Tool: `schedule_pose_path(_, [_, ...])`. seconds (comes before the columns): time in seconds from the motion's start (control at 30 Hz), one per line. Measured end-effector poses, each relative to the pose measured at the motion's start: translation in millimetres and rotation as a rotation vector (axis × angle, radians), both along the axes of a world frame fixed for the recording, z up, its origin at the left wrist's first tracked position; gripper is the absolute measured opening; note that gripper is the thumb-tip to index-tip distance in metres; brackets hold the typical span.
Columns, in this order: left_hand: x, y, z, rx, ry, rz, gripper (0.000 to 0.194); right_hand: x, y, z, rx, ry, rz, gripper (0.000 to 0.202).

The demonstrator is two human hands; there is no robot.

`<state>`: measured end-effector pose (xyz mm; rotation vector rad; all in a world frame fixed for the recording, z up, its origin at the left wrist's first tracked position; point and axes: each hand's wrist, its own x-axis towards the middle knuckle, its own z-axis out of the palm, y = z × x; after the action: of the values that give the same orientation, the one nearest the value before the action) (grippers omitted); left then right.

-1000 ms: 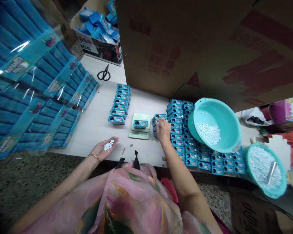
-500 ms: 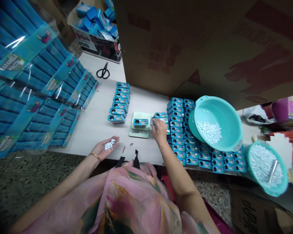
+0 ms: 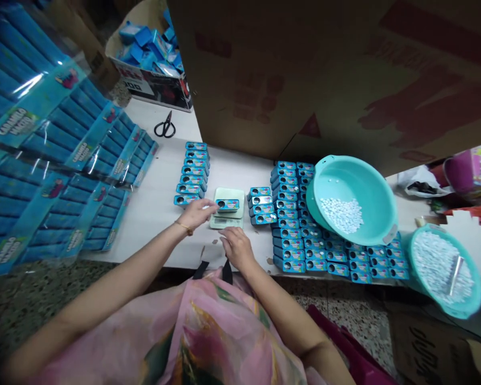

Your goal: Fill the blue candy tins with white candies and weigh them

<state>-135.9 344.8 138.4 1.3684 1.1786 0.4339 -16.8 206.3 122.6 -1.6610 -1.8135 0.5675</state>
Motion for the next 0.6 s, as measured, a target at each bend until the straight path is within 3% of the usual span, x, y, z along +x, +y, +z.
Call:
schedule_pose_path(0.1, [26, 16, 2.9, 0.364, 0.246, -0.236, 0.005, 22, -15, -7.7, -0.037, 0.035, -0.089, 0.023])
schedule_pose_path(0.17, [37, 21, -1.6, 0.455, 0.339, -0.314, 0.005, 29, -25, -11.8, -0.035, 0.055, -0.150, 0.023])
schedule_pose_path(0.27, [41, 24, -11.0, 0.418, 0.361, -0.339, 0.004, 32, -38, -16.4, -0.024, 0.071, -0.213, 0.023])
schedule_pose_path(0.4, [37, 24, -18.9, 0.263, 0.180, -0.209, 0.011, 34, -47, -20.4, -0.033, 0.092, -0.217, 0.023])
schedule_pose_path(0.6, [32, 25, -23.4, 0.306, 0.175, -0.244, 0.016, 42, -40, -20.5, -0.042, 0.080, -0.207, 0.021])
